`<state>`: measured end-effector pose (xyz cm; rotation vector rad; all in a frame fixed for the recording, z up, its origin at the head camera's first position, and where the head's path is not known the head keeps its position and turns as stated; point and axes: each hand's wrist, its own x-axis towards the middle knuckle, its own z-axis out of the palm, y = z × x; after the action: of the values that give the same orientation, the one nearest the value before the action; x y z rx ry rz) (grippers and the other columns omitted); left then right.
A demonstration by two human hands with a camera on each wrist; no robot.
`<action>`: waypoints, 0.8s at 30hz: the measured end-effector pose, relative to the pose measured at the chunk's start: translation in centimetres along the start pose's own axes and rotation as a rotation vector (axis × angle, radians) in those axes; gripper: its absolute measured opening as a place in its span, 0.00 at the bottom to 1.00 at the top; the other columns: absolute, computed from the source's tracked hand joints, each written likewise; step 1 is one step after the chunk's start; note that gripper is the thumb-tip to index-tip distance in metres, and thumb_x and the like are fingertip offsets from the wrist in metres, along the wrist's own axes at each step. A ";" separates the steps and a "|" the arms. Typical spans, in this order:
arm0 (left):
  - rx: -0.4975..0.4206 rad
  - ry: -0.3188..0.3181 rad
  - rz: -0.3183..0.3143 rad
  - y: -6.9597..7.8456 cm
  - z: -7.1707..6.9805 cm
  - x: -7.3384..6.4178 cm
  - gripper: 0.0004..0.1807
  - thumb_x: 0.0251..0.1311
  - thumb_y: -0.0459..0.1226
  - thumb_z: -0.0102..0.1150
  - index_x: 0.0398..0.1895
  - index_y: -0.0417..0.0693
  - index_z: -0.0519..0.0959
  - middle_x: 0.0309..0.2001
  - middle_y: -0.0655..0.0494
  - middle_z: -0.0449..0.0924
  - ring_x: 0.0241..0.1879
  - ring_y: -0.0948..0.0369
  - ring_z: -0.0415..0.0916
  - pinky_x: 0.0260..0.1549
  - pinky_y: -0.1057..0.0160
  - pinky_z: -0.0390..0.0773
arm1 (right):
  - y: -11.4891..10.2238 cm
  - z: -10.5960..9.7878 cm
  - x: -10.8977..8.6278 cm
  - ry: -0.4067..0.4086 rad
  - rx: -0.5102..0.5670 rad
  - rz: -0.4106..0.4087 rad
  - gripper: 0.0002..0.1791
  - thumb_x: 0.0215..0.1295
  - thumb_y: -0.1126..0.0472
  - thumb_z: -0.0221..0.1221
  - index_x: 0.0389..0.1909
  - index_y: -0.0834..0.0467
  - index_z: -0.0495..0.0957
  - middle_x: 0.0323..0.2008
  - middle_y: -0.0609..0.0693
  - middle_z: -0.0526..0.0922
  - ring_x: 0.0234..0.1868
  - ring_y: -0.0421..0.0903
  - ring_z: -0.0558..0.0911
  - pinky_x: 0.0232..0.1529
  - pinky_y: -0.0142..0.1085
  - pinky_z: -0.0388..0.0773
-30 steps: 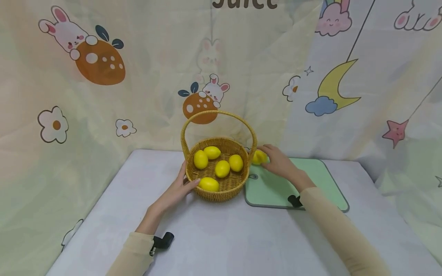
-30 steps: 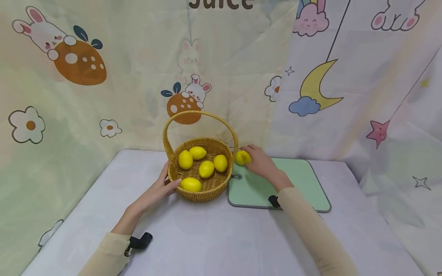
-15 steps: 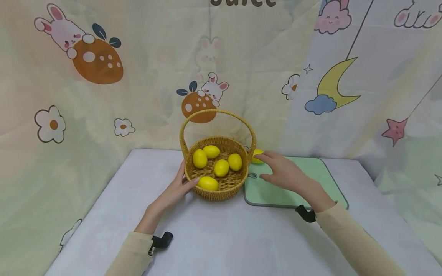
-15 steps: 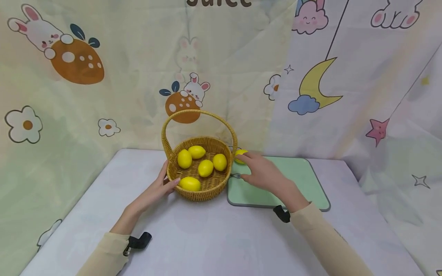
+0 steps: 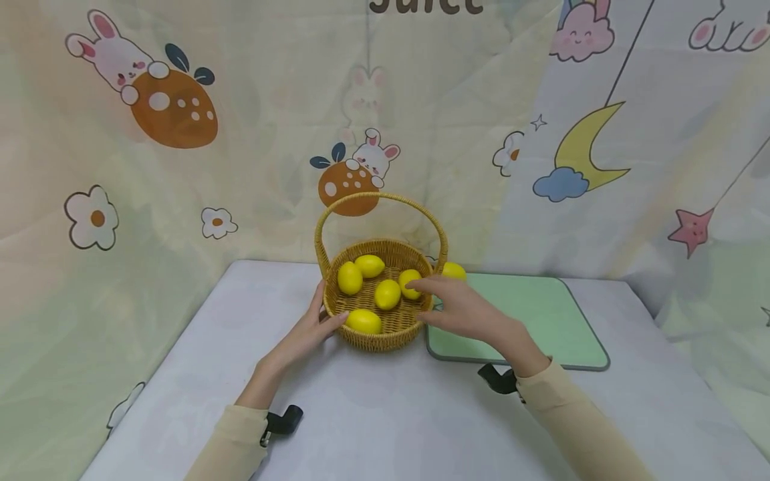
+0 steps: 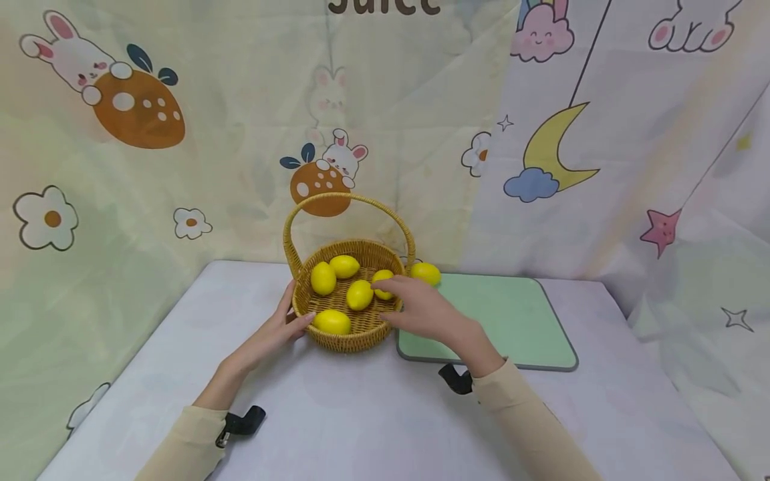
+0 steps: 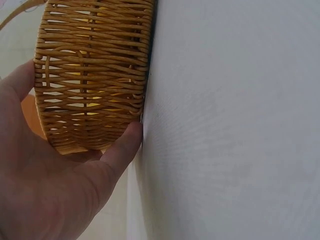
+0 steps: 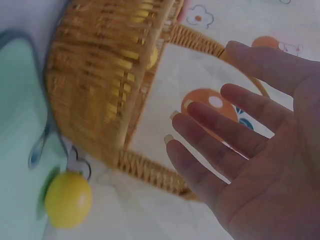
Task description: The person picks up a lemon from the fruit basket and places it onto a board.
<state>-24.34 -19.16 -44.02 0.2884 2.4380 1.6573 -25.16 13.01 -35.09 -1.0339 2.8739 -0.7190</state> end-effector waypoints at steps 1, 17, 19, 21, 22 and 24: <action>0.002 0.003 0.004 -0.3 0.1 0.2 0.52 0.69 0.54 0.55 0.78 0.72 0.26 0.81 0.61 0.23 0.80 0.44 0.38 0.76 0.39 0.46 | -0.1 0.4 0.4 -0.006 0.031 -0.007 0.29 0.64 0.55 0.66 0.66 0.51 0.74 0.62 0.47 0.78 0.59 0.47 0.78 0.58 0.45 0.79; 0.014 0.035 -0.003 -1.1 0.4 0.6 0.49 0.67 0.58 0.55 0.75 0.86 0.28 0.81 0.66 0.26 0.79 0.44 0.42 0.74 0.39 0.53 | -1.3 6.0 5.2 -0.117 0.195 -0.039 0.30 0.65 0.54 0.64 0.67 0.55 0.72 0.61 0.54 0.79 0.57 0.53 0.79 0.59 0.47 0.78; 0.016 0.034 0.001 -1.1 0.4 0.5 0.49 0.67 0.59 0.54 0.75 0.86 0.27 0.81 0.65 0.26 0.79 0.43 0.43 0.74 0.39 0.54 | -1.4 6.5 5.6 -0.132 0.184 -0.047 0.30 0.66 0.53 0.64 0.68 0.55 0.72 0.62 0.53 0.78 0.57 0.51 0.78 0.59 0.46 0.77; 0.021 0.028 0.001 -1.1 0.3 0.5 0.49 0.67 0.60 0.54 0.74 0.86 0.27 0.80 0.65 0.25 0.79 0.43 0.42 0.74 0.39 0.54 | -1.5 6.8 5.8 -0.143 0.172 -0.042 0.29 0.66 0.53 0.64 0.67 0.55 0.73 0.60 0.51 0.80 0.56 0.49 0.79 0.59 0.44 0.78; 0.025 0.027 0.002 -1.2 0.3 0.5 0.49 0.67 0.60 0.54 0.74 0.86 0.26 0.80 0.65 0.25 0.79 0.43 0.42 0.74 0.39 0.54 | -1.6 7.0 5.9 -0.153 0.176 -0.034 0.28 0.67 0.54 0.63 0.66 0.54 0.74 0.59 0.50 0.80 0.55 0.48 0.79 0.58 0.44 0.78; 0.027 0.025 0.002 -1.2 0.3 0.4 0.50 0.66 0.61 0.54 0.74 0.86 0.26 0.80 0.65 0.24 0.79 0.43 0.42 0.74 0.40 0.55 | -1.8 7.3 6.1 -0.169 0.171 -0.021 0.26 0.67 0.54 0.63 0.65 0.52 0.75 0.58 0.47 0.81 0.54 0.46 0.79 0.57 0.42 0.78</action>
<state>-24.71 -19.27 -45.27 0.2755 2.4803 1.6395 -27.72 5.05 -39.94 -1.0483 2.6119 -0.8194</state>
